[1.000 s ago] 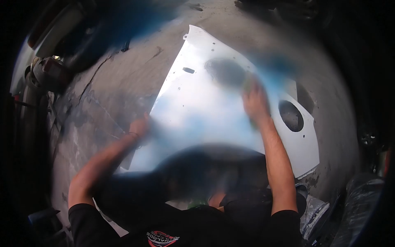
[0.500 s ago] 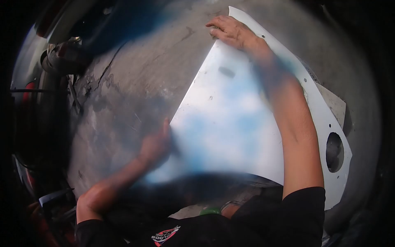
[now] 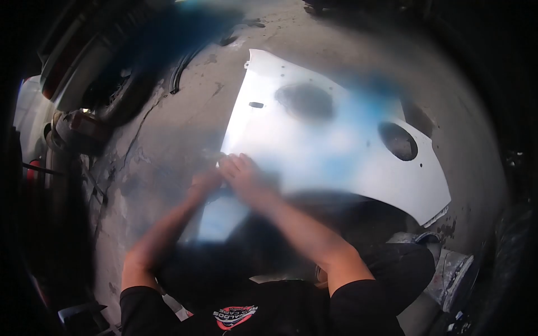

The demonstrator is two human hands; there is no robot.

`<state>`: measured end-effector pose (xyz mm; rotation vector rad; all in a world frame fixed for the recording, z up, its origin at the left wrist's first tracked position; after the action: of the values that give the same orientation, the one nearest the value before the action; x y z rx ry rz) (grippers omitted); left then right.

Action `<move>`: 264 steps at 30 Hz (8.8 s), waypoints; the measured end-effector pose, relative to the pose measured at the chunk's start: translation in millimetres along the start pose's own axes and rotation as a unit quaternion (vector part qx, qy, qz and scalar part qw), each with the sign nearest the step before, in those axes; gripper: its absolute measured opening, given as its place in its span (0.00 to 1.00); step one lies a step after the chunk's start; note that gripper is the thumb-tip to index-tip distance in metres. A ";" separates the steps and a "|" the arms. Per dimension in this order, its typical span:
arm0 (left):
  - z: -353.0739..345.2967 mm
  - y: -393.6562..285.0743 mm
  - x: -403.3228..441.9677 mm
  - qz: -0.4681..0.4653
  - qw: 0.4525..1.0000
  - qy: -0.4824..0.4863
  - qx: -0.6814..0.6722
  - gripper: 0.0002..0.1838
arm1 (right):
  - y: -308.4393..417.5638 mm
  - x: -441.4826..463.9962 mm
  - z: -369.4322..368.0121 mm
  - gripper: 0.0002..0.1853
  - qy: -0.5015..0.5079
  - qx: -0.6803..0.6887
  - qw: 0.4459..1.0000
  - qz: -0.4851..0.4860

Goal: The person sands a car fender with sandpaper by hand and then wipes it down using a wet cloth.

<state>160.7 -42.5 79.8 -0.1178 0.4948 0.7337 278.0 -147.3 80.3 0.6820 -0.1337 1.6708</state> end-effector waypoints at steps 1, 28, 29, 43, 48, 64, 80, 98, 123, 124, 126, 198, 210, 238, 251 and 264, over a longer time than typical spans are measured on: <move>-0.9 -0.6 7.0 0.028 0.999 -0.028 0.027 0.51 | 2.2 -22.2 16.3 0.22 -0.025 -0.002 1.000 -0.014; 61.4 -448.1 -103.4 -0.324 0.629 0.225 -0.670 0.37 | -57.1 -295.4 367.2 0.35 -0.518 0.681 0.391 -0.340; 48.5 -461.4 -121.5 -0.284 0.552 0.282 -0.732 0.37 | -47.3 -319.8 352.3 0.35 -0.528 0.683 0.358 -0.356; -87.2 -559.5 -115.4 0.029 0.418 0.411 -0.809 0.18 | -144.5 -776.9 282.3 0.27 -0.633 0.375 0.273 -0.620; -105.7 -531.6 -95.1 0.078 0.506 0.333 -0.792 0.22 | -196.6 -962.9 213.3 0.24 -0.597 0.281 0.332 -0.674; -89.3 -599.7 -49.2 -0.170 0.698 0.158 -0.677 0.29 | -163.6 -772.8 307.6 0.27 -0.405 0.241 0.507 -0.722; -99.6 -613.3 -57.1 -0.317 0.878 -0.088 -0.348 0.24 | -106.0 -498.0 378.4 0.22 -0.144 0.520 0.559 -0.629; -68.5 -613.8 -57.1 -0.364 0.832 -0.007 -0.420 0.18 | -113.7 -574.9 379.7 0.24 -0.237 0.610 0.442 -0.613; -41.3 -586.1 -67.4 -0.371 0.829 -0.076 -0.411 0.14 | -102.6 -457.8 337.2 0.16 0.044 0.126 0.790 -0.598; -33.7 -579.0 -65.4 -0.349 0.834 -0.067 -0.421 0.16 | -92.6 -441.8 335.8 0.19 0.008 0.029 0.780 -0.625; -17.5 -551.7 -62.1 -0.337 0.841 -0.066 -0.418 0.17 | -91.3 -437.8 317.6 0.20 -0.010 0.056 0.790 -0.611; -6.5 -449.9 -130.6 -0.514 0.676 -0.483 -0.214 0.37 | -75.1 -391.2 309.4 0.14 0.130 0.319 0.577 -0.740; 1.0 -471.2 -102.3 -0.424 0.876 -0.122 -0.194 0.15 | -64.8 -338.7 277.9 0.09 0.286 -0.087 0.859 -0.416; -52.0 -430.3 -109.6 -0.315 0.886 -0.222 -0.257 0.12 | -59.6 -344.6 231.5 0.21 0.372 0.010 0.797 -0.475; -32.2 -432.5 -87.6 -0.291 0.943 -0.066 -0.146 0.13 | -62.1 -346.8 227.0 0.14 0.330 -0.199 0.783 -0.488; 12.0 -389.3 -118.7 -0.357 0.894 -0.022 -0.269 0.33 | -26.0 -308.7 314.2 0.27 0.150 -0.054 0.919 -0.359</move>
<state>350.0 -400.7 120.2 -0.7614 0.1612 0.1258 433.6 -549.2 174.9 0.3174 0.2236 1.0240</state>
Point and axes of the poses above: each hand's wrist, its own x-axis towards the middle knuckle, its own z-axis out of the back of the hand, y = z × x, the point moved 4 cm from there along x, towards the middle knuckle, and after that the axes turned 7 degrees about -y, right-handed, at the moved point
